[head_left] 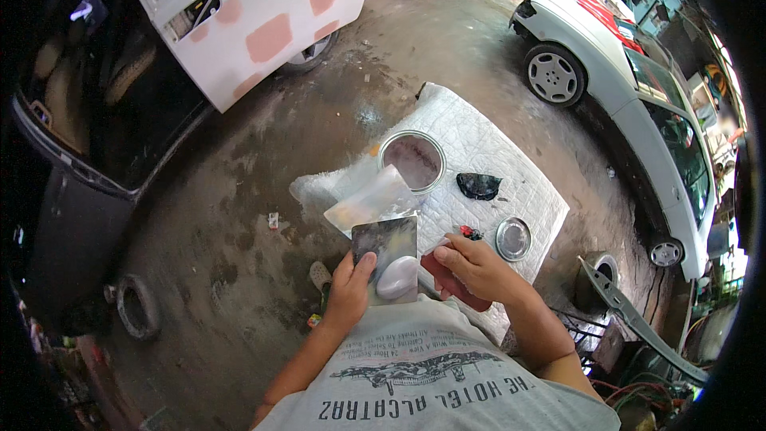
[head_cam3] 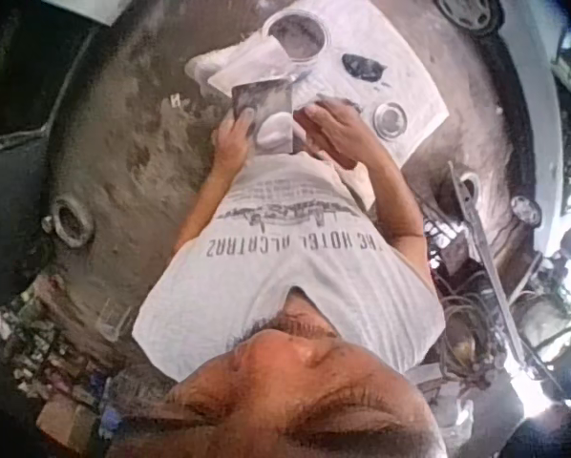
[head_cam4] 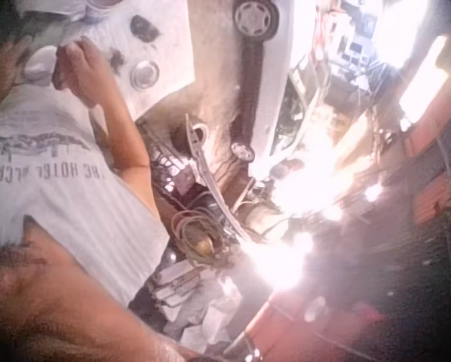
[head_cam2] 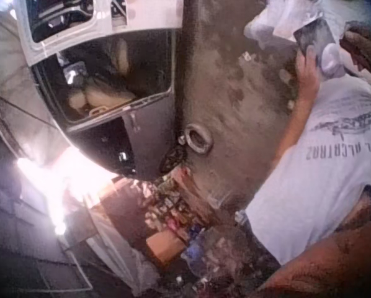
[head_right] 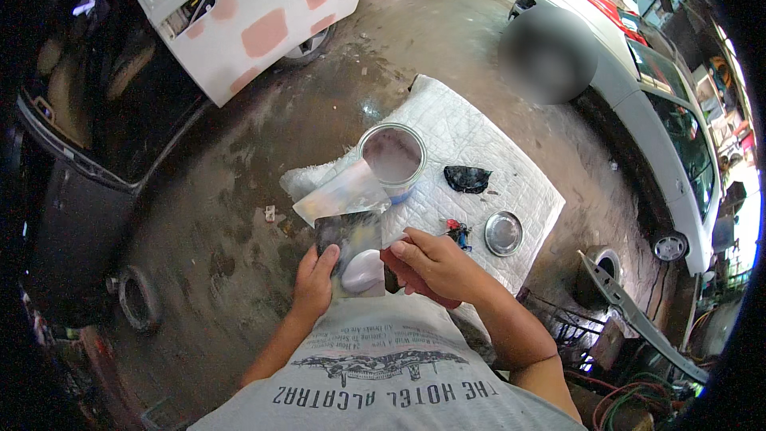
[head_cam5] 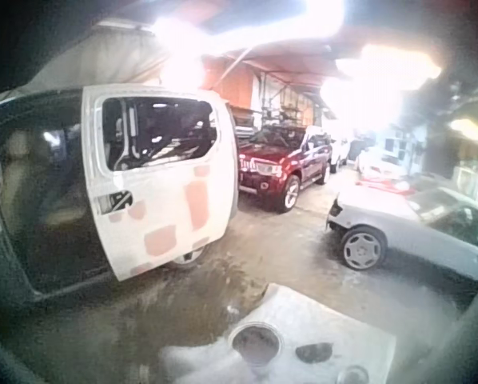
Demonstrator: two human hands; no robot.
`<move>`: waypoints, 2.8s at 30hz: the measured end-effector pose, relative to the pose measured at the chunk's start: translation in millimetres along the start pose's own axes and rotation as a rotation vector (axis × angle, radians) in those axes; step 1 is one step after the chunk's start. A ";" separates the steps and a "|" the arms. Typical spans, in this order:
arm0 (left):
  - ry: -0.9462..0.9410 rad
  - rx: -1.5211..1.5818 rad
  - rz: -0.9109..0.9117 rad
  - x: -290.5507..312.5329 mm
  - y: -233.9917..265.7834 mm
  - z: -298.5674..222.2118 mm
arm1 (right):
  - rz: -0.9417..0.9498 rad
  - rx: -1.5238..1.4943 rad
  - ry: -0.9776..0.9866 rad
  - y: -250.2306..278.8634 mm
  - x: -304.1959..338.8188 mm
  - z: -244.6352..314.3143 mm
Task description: The person retrieves a sanding block and a putty knife from a workbench, then mixes a pink filler substance on a metal sheet. They apply the filler to a white car door and sand the surface with the sanding block to smooth the repair.
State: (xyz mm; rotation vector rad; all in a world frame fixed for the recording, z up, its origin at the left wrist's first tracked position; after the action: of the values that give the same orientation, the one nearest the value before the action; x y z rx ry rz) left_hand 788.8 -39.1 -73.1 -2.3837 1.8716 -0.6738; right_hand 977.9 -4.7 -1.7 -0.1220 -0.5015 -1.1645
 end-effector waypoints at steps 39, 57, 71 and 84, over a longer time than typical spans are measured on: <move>0.029 0.027 0.050 4.9 9.0 -3.5 | 0.062 0.774 0.236 -21.1 -19.3 40.7; 0.097 0.165 0.003 0.4 4.7 2.9 | -0.048 -0.187 0.501 24.2 40.8 82.2; 0.024 0.157 -0.085 -0.2 -2.9 28.5 | -0.811 -1.041 -0.227 153.7 34.4 -296.1; -0.074 -0.023 -0.248 -27.6 17.1 -5.9 | -0.827 -1.415 -0.178 93.5 54.0 -321.6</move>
State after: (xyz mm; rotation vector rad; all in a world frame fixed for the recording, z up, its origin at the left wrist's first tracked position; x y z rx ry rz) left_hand 766.1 -16.6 -81.3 -2.6433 1.5806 -0.5704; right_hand 1179.5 -124.2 -247.0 -1.3390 0.2635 -2.1547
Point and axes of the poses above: each hand's wrist, its own x-axis away from the middle knuckle, its own y-axis out of the back of the hand, z = x × y, the point moved 7 cm from there along -x, towards the middle knuckle, and after that the axes turned 12 degrees about -z, right-handed, at the moved point
